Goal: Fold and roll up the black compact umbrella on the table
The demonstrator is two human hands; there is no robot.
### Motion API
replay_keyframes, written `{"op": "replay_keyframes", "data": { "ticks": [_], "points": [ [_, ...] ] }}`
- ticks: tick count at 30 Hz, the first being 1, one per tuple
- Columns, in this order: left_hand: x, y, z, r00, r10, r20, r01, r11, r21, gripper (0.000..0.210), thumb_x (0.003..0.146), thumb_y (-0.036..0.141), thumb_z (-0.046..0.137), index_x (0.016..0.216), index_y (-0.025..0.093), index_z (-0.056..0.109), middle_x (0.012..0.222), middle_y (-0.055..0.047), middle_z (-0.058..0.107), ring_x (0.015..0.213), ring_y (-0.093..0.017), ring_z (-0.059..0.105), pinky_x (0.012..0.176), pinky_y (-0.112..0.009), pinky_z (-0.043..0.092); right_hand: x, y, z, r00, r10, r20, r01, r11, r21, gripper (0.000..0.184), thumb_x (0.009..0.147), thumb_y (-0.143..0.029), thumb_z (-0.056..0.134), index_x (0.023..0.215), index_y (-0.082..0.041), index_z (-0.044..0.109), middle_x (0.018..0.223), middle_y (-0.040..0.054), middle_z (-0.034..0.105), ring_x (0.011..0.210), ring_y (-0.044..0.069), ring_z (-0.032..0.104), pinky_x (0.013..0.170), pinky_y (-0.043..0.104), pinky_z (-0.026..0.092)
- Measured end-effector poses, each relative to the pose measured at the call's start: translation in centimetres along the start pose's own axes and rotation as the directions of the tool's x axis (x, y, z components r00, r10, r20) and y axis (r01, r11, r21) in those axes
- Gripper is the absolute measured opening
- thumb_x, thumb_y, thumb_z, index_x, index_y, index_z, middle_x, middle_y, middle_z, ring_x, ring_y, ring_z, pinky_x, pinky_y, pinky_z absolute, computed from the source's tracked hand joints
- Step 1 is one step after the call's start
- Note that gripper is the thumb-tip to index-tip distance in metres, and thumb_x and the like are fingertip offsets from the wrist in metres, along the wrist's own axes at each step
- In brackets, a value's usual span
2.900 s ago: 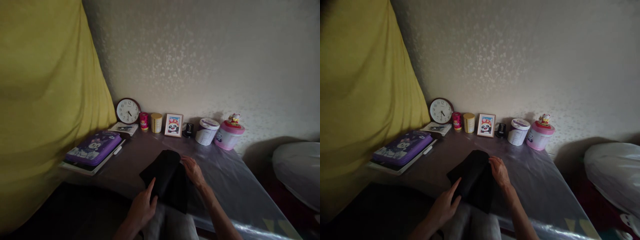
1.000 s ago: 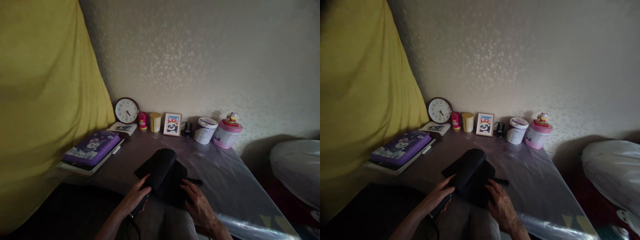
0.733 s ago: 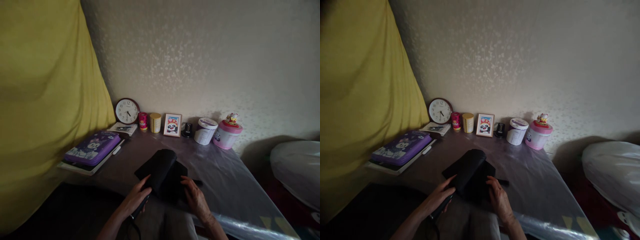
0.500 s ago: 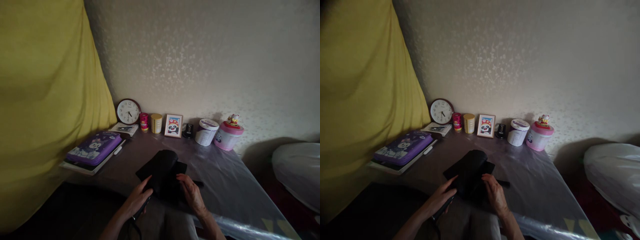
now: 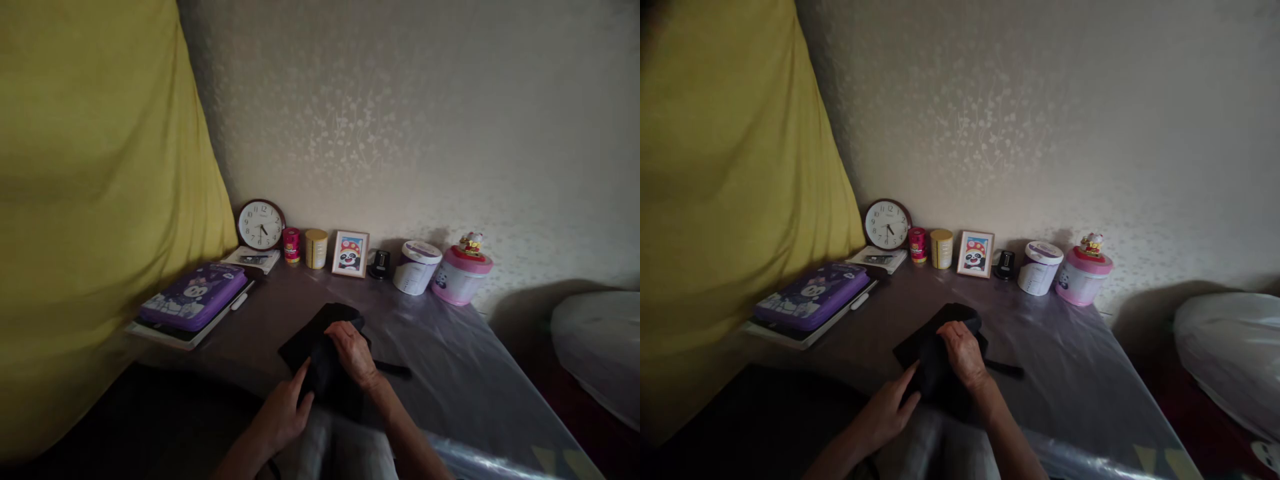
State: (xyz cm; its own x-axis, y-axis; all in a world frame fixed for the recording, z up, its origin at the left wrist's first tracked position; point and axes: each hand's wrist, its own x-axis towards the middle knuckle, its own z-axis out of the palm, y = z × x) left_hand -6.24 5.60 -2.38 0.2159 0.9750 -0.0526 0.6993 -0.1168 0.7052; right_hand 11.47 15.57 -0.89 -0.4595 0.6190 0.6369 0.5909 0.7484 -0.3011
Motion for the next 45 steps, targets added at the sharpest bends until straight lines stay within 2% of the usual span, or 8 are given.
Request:
{"op": "replay_keyframes", "data": {
  "ticks": [10, 16, 20, 24, 33, 37, 41, 45],
  "points": [
    [-0.9, 1.3, 0.3, 0.997, -0.049, -0.057, 0.046, 0.997, -0.059, 0.083, 0.085, 0.02, 0.041, 0.144, 0.016, -0.017, 0.11, -0.012, 0.067, 0.094, -0.02, 0.066, 0.082, -0.029, 0.047, 0.5, -0.1, 0.7, 0.987, -0.028, 0.157, 0.048, 0.991, -0.123, 0.02, 0.092, -0.016, 0.044, 0.091, -0.02, 0.064, 0.086, 0.0043, 0.065, 0.082, 0.017, 0.058, 0.08, 0.031, 0.047],
    [-0.5, 1.0, 0.2, 0.999, 0.046, 0.028, -0.049, 0.991, 0.126, 0.065, 0.086, 0.021, 0.037, 0.146, 0.025, 0.013, 0.113, -0.009, 0.066, 0.1, -0.021, 0.062, 0.088, -0.033, 0.044, 0.6, -0.1, 0.5, 0.991, -0.037, 0.128, 0.05, 0.993, -0.102, 0.022, 0.092, -0.015, 0.044, 0.09, -0.02, 0.065, 0.087, 0.0052, 0.065, 0.084, 0.017, 0.06, 0.082, 0.033, 0.049],
    [-0.4, 0.6, 0.4, 1.0, 0.017, 0.016, -0.019, 0.991, 0.13, 0.061, 0.087, 0.025, 0.036, 0.146, 0.023, 0.019, 0.114, -0.011, 0.065, 0.099, -0.023, 0.062, 0.088, -0.034, 0.044, -0.8, -1.3, -0.1, 0.999, 0.019, 0.028, -0.018, 1.0, -0.018, 0.022, 0.092, -0.018, 0.043, 0.105, -0.02, 0.061, 0.114, 0.0089, 0.059, 0.103, 0.019, 0.058, 0.089, 0.034, 0.05],
    [-0.5, 0.4, 0.5, 0.999, 0.04, 0.004, -0.04, 0.996, 0.085, 0.06, 0.087, 0.025, 0.036, 0.145, 0.022, 0.022, 0.122, -0.01, 0.062, 0.105, -0.021, 0.06, 0.093, -0.031, 0.041, -3.2, -2.2, -0.9, 0.999, 0.035, 0.005, -0.035, 0.999, 0.01, 0.02, 0.092, -0.019, 0.044, 0.101, -0.021, 0.062, 0.105, 0.0077, 0.063, 0.099, 0.019, 0.06, 0.089, 0.037, 0.05],
    [-0.6, 0.7, 0.3, 1.0, 0.015, 0.008, -0.015, 0.998, 0.055, 0.061, 0.087, 0.025, 0.036, 0.146, 0.023, 0.02, 0.127, -0.009, 0.059, 0.105, -0.021, 0.06, 0.092, -0.032, 0.042, -2.3, 6.1, 0.1, 0.987, 0.15, -0.057, -0.159, 0.968, -0.197, 0.033, 0.093, -0.018, 0.036, 0.117, -0.016, 0.058, 0.125, 0.0137, 0.059, 0.115, 0.025, 0.055, 0.093, 0.048, 0.047],
    [-0.5, 0.4, 0.5, 1.0, 0.002, 0.0, -0.002, 0.998, 0.058, 0.062, 0.087, 0.027, 0.035, 0.146, 0.02, 0.018, 0.13, -0.011, 0.056, 0.104, -0.023, 0.06, 0.092, -0.034, 0.042, -1.8, 5.5, -0.4, 0.963, 0.198, -0.185, -0.232, 0.955, -0.183, 0.033, 0.094, -0.023, 0.036, 0.117, -0.015, 0.058, 0.124, 0.0169, 0.059, 0.11, 0.025, 0.058, 0.092, 0.048, 0.047],
    [-0.5, 0.1, 0.8, 1.0, 0.006, -0.012, -0.005, 0.999, 0.048, 0.062, 0.087, 0.028, 0.034, 0.146, 0.014, 0.019, 0.13, -0.015, 0.055, 0.107, -0.023, 0.059, 0.095, -0.035, 0.04, -2.3, 1.0, -0.7, 0.999, -0.035, 0.038, 0.036, 0.999, -0.016, 0.027, 0.092, -0.024, 0.044, 0.113, -0.021, 0.061, 0.118, 0.0091, 0.064, 0.115, 0.02, 0.054, 0.099, 0.043, 0.043],
    [-0.5, 0.1, 0.8, 1.0, -0.016, -0.012, 0.017, 0.999, 0.049, 0.062, 0.086, 0.028, 0.036, 0.145, 0.014, 0.022, 0.129, -0.015, 0.056, 0.111, -0.023, 0.057, 0.097, -0.034, 0.039, -1.7, 0.5, 0.2, 0.992, -0.052, 0.119, 0.055, 0.998, -0.022, 0.026, 0.092, -0.021, 0.044, 0.111, -0.021, 0.063, 0.116, 0.0077, 0.066, 0.118, 0.021, 0.053, 0.103, 0.049, 0.037]
  ]
}}
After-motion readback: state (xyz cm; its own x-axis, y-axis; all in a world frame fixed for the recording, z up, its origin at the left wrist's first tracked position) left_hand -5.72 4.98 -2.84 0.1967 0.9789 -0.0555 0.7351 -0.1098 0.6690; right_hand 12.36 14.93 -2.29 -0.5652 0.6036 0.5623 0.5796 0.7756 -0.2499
